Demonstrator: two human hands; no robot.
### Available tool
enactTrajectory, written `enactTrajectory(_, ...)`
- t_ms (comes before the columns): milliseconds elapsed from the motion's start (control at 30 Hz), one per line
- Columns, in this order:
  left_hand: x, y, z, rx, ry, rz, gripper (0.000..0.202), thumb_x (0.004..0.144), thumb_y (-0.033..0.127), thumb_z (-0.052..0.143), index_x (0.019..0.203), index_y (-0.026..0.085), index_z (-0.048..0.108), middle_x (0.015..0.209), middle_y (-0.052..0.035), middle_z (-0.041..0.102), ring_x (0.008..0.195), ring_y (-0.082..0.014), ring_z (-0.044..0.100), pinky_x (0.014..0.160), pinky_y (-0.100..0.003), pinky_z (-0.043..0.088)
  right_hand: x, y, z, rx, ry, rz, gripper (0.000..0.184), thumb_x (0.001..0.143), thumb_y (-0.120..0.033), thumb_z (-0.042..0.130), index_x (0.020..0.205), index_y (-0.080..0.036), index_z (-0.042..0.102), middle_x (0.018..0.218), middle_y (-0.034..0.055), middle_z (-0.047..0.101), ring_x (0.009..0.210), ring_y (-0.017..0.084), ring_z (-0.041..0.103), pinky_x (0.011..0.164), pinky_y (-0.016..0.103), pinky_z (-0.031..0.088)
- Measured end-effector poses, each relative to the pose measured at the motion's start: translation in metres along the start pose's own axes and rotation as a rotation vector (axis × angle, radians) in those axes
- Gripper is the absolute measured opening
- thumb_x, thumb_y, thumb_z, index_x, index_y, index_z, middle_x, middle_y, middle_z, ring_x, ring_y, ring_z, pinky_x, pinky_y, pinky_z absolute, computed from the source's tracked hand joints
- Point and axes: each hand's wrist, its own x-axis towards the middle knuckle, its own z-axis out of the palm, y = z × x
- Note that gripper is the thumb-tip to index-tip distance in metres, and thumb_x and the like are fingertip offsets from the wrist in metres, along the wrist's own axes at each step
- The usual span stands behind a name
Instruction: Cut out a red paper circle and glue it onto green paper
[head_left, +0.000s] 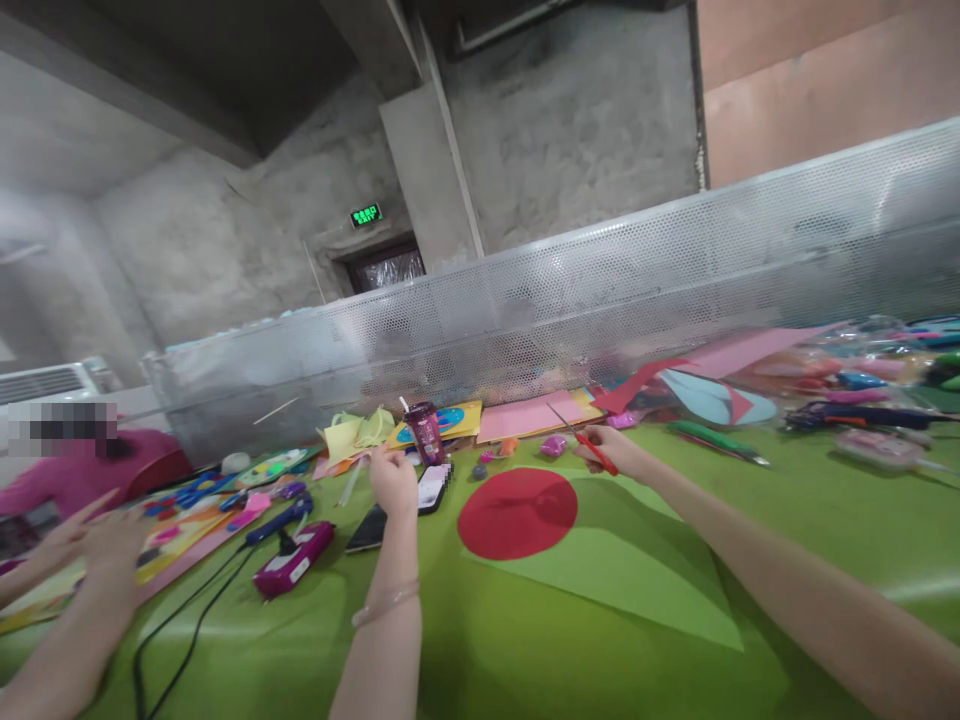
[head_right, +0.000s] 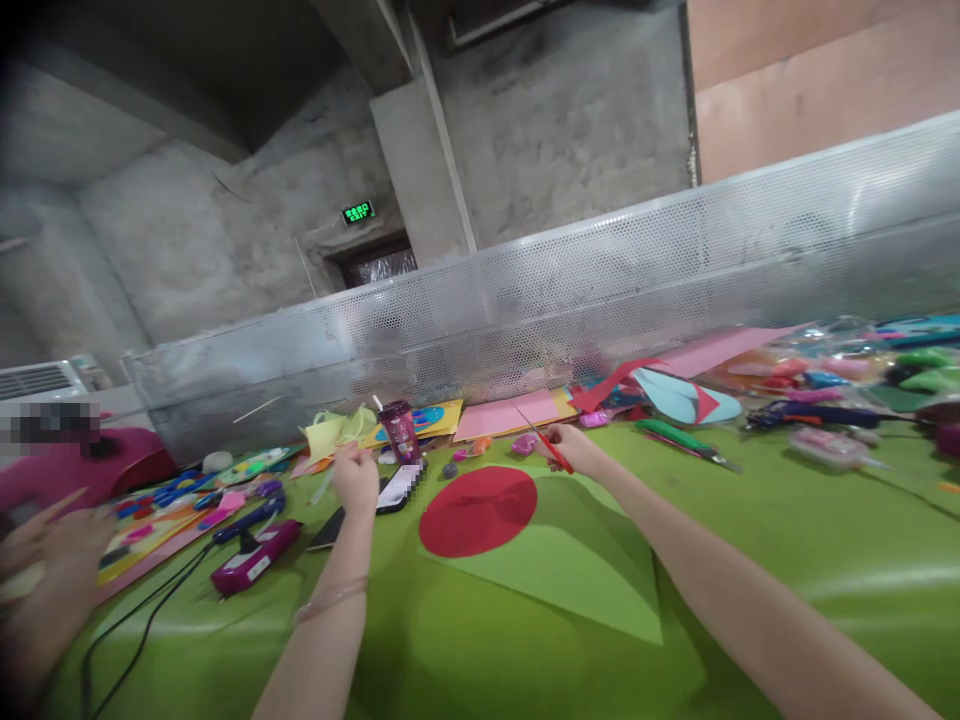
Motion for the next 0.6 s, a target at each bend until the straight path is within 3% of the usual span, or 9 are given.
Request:
enactTrajectory(67,-0.007,0.007,0.008,-0.026,-0.134,0.087,0.027,0.078,0.019,0.039,0.103,0.018,0.051,0.092,-0.0094,0.062,0.092,-0.0224,0.055,0.079,-0.031,0.038,0.001,0.002,0.001,-0.001,0.003,-0.001,0.018,0.062,-0.025,0.060,0.058,-0.018,0.044,0.041,-0.0054,0.049,0.035,0.008,0.046,0.037,0.019,0.039)
enactTrajectory(167,-0.021,0.018,0.024,-0.071,-0.428,0.258,0.018,0.070,0.023,0.054,0.087,0.021,0.059,0.076,-0.0040,0.066,0.073,-0.0187,0.060,0.069,-0.026,0.041,0.002,0.005,0.001,-0.008,0.010,0.000,0.017,0.061,-0.024,0.060,0.058,-0.018,0.044,0.043,-0.0057,0.048,0.036,0.008,0.047,0.037,0.019,0.039)
enactTrajectory(233,-0.029,0.022,0.034,-0.079,-0.563,0.336,0.025,0.062,0.029,0.062,0.086,0.021,0.060,0.074,-0.0036,0.066,0.071,-0.0191,0.060,0.067,-0.026,0.041,0.003,0.006,0.001,-0.018,0.012,0.001,0.017,0.060,-0.023,0.060,0.059,-0.018,0.044,0.044,-0.0058,0.048,0.037,0.007,0.047,0.037,0.019,0.039)
enactTrajectory(400,-0.036,0.017,0.045,-0.019,-0.705,0.396,0.044,0.043,0.035,0.074,0.082,0.021,0.061,0.075,-0.0054,0.065,0.078,-0.0245,0.059,0.070,-0.029,0.038,0.001,0.004,0.000,-0.057,0.006,0.001,0.018,0.060,-0.023,0.060,0.057,-0.018,0.043,0.045,-0.0052,0.049,0.037,0.007,0.046,0.037,0.019,0.038)
enactTrajectory(600,-0.035,0.008,0.052,-0.033,-0.809,0.361,0.055,0.044,0.041,0.072,0.091,0.017,0.058,0.072,-0.0046,0.063,0.067,-0.0217,0.059,0.062,-0.028,0.040,-0.001,0.002,0.001,-0.091,0.013,0.007,0.020,0.060,-0.025,0.060,0.056,-0.019,0.041,0.045,-0.0043,0.050,0.037,0.008,0.047,0.037,0.019,0.037)
